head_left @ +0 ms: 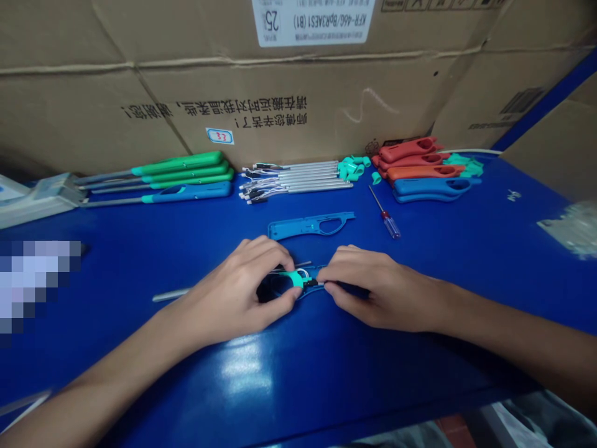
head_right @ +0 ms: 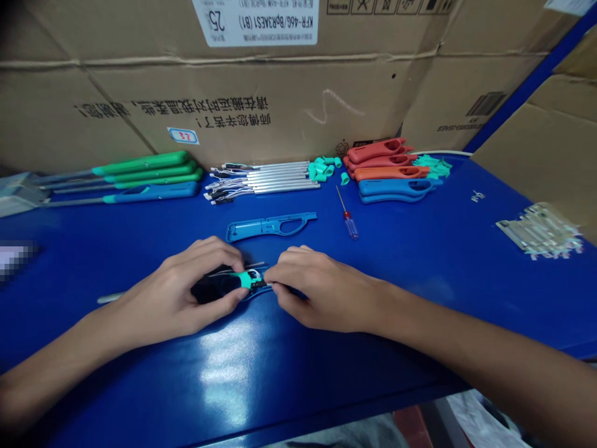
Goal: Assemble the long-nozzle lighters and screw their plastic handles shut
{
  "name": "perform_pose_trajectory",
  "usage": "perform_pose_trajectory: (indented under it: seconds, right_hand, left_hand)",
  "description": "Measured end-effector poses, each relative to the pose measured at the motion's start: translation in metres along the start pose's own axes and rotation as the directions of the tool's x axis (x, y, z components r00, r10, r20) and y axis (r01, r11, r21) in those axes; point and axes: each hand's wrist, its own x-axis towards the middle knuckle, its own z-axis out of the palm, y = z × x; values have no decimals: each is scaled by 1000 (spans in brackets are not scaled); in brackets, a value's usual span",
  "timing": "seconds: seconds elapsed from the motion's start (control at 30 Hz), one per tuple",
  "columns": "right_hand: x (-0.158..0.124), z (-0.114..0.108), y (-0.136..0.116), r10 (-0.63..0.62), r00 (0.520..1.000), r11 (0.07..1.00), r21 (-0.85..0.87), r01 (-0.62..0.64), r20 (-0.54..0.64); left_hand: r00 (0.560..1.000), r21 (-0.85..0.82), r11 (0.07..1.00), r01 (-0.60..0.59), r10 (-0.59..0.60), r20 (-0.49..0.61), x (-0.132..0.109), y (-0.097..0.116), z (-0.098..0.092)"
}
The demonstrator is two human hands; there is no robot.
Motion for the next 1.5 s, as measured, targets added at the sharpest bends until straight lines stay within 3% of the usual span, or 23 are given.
perform_pose_trajectory:
  seconds: [1.27,1.5]
  right_hand:
    - [-2,0,2,-33,999,999,-17,34,35]
    - [-3,2,2,-16,999,998,-67,19,50]
  left_hand:
    - [998,-15,1000,-4,5,58,0,1,-1]
    - [999,-27,999,-29,30,20,2,0,-1]
